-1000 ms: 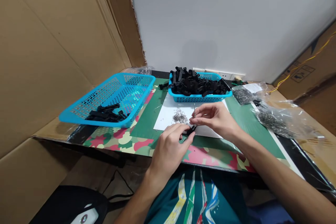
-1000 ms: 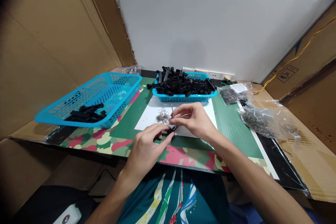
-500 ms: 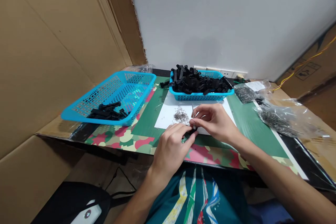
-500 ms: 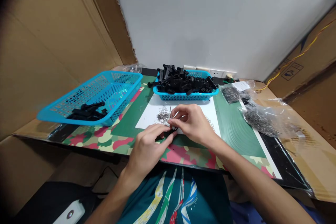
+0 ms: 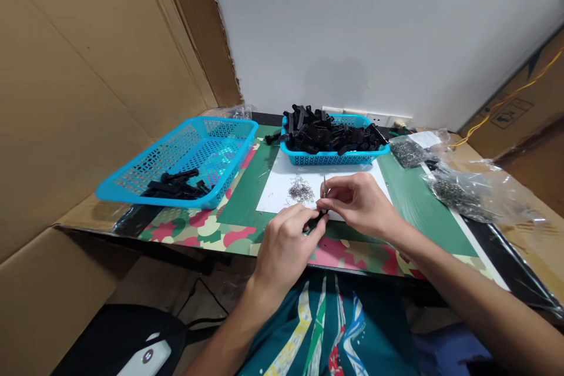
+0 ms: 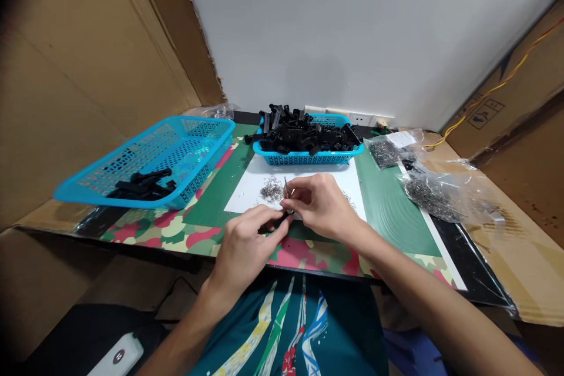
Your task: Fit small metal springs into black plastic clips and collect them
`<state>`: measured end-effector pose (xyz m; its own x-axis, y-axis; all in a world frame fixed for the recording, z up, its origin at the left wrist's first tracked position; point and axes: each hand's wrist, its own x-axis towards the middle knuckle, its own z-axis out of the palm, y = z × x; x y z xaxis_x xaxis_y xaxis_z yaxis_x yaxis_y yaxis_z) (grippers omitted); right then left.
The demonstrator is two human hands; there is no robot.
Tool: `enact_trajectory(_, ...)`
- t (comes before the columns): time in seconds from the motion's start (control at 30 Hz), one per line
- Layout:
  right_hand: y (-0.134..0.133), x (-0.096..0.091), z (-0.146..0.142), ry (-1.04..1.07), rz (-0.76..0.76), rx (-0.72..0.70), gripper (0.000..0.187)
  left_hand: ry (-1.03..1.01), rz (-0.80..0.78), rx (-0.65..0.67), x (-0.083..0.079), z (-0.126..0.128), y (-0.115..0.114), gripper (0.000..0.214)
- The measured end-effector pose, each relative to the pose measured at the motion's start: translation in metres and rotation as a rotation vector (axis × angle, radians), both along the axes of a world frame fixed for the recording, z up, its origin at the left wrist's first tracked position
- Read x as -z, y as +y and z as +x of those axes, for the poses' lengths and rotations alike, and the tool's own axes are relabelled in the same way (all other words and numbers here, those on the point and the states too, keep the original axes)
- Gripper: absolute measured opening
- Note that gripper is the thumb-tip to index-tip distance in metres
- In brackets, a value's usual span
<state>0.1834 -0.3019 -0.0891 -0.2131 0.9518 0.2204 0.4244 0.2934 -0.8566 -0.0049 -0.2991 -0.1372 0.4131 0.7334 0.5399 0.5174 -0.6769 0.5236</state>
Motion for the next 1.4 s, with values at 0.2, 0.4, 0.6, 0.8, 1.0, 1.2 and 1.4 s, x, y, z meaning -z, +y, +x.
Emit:
enact_trajectory(0.2,0.002,0.01,-0.001,0.219,-0.046,0.023,0.027,0.003,-0.013,-0.004,-0.002,-0.002,0.001,0.013)
enact_trajectory(0.4,0.018,0.01,0.024,0.164,0.167,0.196,0.021,-0.137,0.049,-0.033,-0.006,-0.006,0.002,0.002)
enact_trajectory(0.6,0.028,0.019,0.035,-0.458,0.096,0.156,0.016,-0.32,0.023,-0.092,-0.019,-0.014,0.004,0.004)
enact_trajectory(0.8,0.034,0.033,0.026,-0.66,0.22,0.188,0.018,-0.429,0.142,-0.134,-0.056,-0.015,0.026,0.007)
enact_trajectory(1.0,0.029,0.015,0.035,-0.654,0.278,0.182,0.017,-0.232,0.18,-0.128,-0.109,0.013,0.106,0.011)
enact_trajectory(1.2,0.025,0.005,0.05,-0.579,0.354,0.158,0.024,-0.045,0.007,-0.05,-0.138,0.054,0.199,0.018)
enact_trajectory(1.4,0.031,0.001,0.085,-0.499,0.21,0.148,0.017,0.141,-0.187,0.032,-0.137,0.086,0.251,0.033)
